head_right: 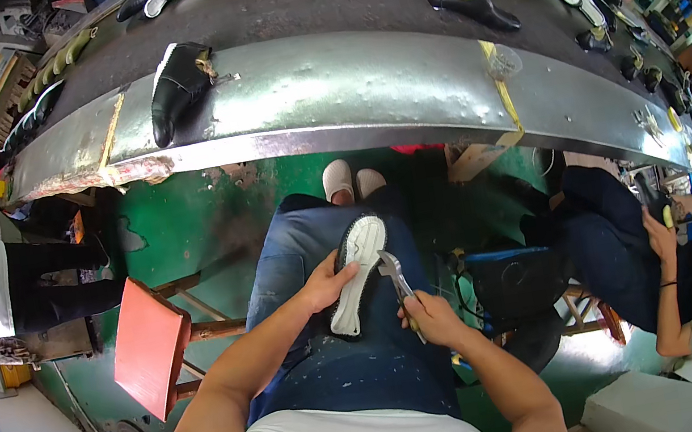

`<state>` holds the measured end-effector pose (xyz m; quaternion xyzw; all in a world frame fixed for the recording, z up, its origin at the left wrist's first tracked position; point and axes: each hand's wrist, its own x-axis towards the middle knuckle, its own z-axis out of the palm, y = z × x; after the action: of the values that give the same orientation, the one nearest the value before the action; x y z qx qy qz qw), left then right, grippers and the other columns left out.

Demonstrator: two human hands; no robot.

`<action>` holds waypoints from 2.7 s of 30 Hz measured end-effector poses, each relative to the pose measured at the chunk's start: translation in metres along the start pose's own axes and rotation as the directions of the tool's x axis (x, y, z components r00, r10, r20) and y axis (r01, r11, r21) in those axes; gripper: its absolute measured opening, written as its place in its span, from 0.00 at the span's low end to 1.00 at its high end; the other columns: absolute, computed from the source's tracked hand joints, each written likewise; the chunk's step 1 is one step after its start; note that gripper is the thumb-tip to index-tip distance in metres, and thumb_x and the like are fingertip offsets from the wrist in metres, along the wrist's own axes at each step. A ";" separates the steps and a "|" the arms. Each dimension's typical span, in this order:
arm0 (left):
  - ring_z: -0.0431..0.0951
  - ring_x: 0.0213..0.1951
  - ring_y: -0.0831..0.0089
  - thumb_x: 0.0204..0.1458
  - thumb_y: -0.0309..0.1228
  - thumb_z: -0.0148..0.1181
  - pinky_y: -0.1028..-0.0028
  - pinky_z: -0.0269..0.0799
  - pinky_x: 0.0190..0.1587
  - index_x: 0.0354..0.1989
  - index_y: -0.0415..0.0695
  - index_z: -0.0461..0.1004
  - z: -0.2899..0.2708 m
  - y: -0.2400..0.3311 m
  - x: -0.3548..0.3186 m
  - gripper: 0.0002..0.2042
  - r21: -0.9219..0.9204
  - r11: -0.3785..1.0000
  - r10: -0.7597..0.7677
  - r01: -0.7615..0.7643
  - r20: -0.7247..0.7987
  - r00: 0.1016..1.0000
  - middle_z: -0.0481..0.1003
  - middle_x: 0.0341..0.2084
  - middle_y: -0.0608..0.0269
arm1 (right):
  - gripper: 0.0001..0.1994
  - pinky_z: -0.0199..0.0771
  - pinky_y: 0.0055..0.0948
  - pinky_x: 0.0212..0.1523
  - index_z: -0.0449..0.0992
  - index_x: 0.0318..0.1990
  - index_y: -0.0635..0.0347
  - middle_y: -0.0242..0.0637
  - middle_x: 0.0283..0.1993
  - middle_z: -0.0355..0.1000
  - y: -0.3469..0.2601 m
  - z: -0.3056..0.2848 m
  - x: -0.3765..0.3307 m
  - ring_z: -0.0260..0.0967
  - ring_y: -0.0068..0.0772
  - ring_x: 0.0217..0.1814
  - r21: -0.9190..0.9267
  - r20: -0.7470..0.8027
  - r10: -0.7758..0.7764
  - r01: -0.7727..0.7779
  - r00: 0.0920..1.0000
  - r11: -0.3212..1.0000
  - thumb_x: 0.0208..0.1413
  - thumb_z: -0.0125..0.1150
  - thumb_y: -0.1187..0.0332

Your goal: Using a lasting pincer to pull shoe uppers over a last and secure them to the insole.

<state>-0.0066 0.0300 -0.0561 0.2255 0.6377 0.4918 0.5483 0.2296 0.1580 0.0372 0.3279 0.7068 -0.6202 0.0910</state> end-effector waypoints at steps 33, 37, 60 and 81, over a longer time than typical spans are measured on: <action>0.61 0.66 0.58 0.52 0.43 0.66 0.57 0.54 0.67 0.70 0.47 0.59 -0.368 0.487 0.290 0.37 0.619 -0.561 0.664 0.550 -0.059 0.745 0.64 0.64 0.55 | 0.19 0.73 0.44 0.41 0.75 0.46 0.66 0.51 0.36 0.76 -0.292 -0.264 0.291 0.75 0.56 0.39 -0.653 -0.332 -0.516 0.202 0.790 0.730 0.56 0.66 0.59; 0.63 0.67 0.56 0.61 0.52 0.53 0.54 0.57 0.66 0.70 0.42 0.58 -0.392 0.452 0.303 0.35 0.771 -0.331 0.446 0.545 -0.381 0.810 0.64 0.65 0.52 | 0.20 0.74 0.43 0.45 0.75 0.48 0.66 0.53 0.39 0.77 -0.324 -0.291 0.373 0.76 0.55 0.43 -0.623 -0.349 -0.469 0.173 0.811 0.763 0.57 0.65 0.57; 0.63 0.67 0.46 0.51 0.41 0.66 0.58 0.57 0.69 0.70 0.35 0.54 -0.443 0.529 0.518 0.41 0.815 -0.023 0.531 0.579 -0.480 0.698 0.64 0.64 0.38 | 0.26 0.71 0.46 0.58 0.71 0.52 0.68 0.55 0.53 0.74 -0.465 -0.311 0.663 0.72 0.54 0.57 -0.843 -0.169 -0.603 0.203 0.780 0.498 0.63 0.55 0.50; 0.81 0.31 0.63 0.58 0.38 0.63 0.69 0.81 0.29 0.46 0.34 0.75 -0.320 0.492 0.237 0.17 0.017 0.989 0.141 -0.145 -0.361 0.922 0.79 0.36 0.53 | 0.16 0.73 0.43 0.50 0.71 0.48 0.65 0.54 0.46 0.77 -0.340 -0.258 0.444 0.76 0.55 0.48 -0.576 -0.451 -0.542 0.233 0.709 0.784 0.60 0.62 0.63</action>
<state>-0.4956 0.3083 0.2339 0.1745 0.7071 0.5666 0.3854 -0.2355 0.5499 0.1326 0.3102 0.8825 -0.2951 -0.1946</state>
